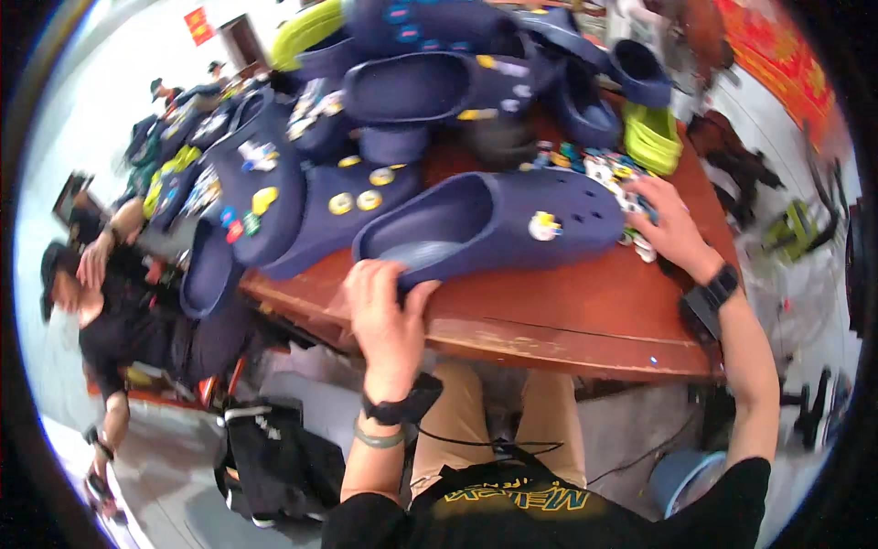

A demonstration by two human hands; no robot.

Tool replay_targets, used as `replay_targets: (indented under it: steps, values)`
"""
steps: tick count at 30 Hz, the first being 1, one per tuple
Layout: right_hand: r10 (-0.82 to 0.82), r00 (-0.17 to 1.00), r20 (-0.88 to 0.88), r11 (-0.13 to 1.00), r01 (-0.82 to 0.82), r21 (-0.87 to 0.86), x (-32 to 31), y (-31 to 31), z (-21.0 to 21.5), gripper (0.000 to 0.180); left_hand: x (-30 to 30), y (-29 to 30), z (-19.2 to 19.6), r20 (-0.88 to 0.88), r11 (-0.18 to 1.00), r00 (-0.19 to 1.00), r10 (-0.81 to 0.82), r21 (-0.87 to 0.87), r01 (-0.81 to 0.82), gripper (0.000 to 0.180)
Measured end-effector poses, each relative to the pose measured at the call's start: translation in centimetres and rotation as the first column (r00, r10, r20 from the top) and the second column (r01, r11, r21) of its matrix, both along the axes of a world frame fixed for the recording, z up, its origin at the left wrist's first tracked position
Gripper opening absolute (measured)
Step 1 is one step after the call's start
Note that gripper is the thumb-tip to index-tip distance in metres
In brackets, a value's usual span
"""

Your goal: Manually attaching decorative charms to the holes of rubber clogs.

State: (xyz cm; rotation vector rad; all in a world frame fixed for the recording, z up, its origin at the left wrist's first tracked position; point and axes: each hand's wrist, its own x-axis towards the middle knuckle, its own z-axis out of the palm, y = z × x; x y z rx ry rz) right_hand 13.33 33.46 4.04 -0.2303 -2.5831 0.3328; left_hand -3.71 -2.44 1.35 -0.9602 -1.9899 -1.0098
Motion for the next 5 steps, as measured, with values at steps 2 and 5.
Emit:
replay_targets:
  steps: [2,5]
  values:
    - [-0.030,0.999,-0.028,0.995,0.032,0.089,-0.3,0.6,-0.2,0.034,-0.3,0.3,-0.4,-0.017,1.000,1.000,0.014,0.019,-0.014,0.039]
    - [0.053,0.995,-0.079,0.997,-0.057,-0.053,-3.4,1.8,-1.6,0.029,-0.4,0.1,0.0,-0.017,0.998,0.999,-0.048,0.038,0.049,0.038]
